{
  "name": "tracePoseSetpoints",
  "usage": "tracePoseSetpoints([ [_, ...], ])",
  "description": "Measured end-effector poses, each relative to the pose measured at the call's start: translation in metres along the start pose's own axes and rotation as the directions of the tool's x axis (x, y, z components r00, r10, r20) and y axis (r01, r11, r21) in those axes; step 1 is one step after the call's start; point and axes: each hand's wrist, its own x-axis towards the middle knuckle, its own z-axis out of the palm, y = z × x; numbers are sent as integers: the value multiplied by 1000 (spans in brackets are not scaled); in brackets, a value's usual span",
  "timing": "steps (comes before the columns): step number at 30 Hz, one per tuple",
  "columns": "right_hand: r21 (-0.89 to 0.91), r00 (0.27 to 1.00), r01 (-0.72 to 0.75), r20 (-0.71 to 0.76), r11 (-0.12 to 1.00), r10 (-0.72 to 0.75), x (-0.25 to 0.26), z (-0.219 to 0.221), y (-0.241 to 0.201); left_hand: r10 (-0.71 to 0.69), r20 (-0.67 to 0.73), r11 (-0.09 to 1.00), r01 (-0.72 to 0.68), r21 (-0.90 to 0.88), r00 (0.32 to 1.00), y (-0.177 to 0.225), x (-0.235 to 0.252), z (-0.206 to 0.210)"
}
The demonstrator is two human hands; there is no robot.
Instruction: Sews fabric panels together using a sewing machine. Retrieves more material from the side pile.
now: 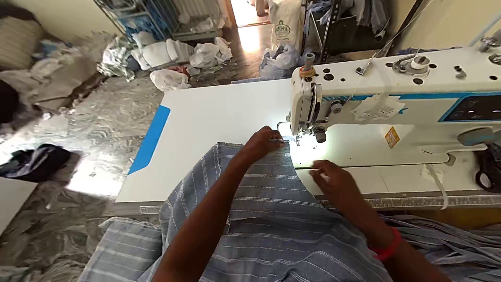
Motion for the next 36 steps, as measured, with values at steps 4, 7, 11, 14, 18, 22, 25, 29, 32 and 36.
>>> tracePoseSetpoints([
  [4, 225, 998, 63, -14, 972, -61, 52, 41, -42, -13, -56, 966, -2, -257, 998, 19, -16, -26],
  [7, -80, 980, 153, -116, 985, -162, 58, 62, -67, -221, -101, 888, 157, -433, 970, 29, -29, -34],
  [11, -292, 945, 227, -165, 929, -283, 62, 65, -70, -258, -96, 873, 190, -449, 961, 40, -43, -36],
  [14, -122, 865, 359, -329, 925, -379, 78, 44, -70, -161, -101, 864, 90, -495, 982, 42, -55, -49],
  [18, 519, 983, 185, -112, 835, -148, 88, 48, -80, -59, -193, 912, -26, -409, 979, 41, -55, -63],
  [22, 164, 943, 267, -247, 950, -222, 60, 77, -94, -144, -194, 913, 54, -405, 970, 35, -55, -62],
  [25, -224, 980, 170, -67, 960, -189, 47, 71, -83, -225, -189, 954, 176, -244, 956, 39, -47, -34],
  [29, -485, 993, 67, 117, 872, -11, 18, 40, -75, -218, -116, 962, 194, -193, 969, 47, -28, 24],
  [32, -578, 949, -53, 225, 814, 222, 19, 30, -71, -53, -176, 992, 31, -126, 983, 31, -6, 66],
  [36, -594, 930, -98, 232, 799, 286, 31, 29, -63, 125, -449, 990, -81, 116, 884, 19, 4, 91],
])
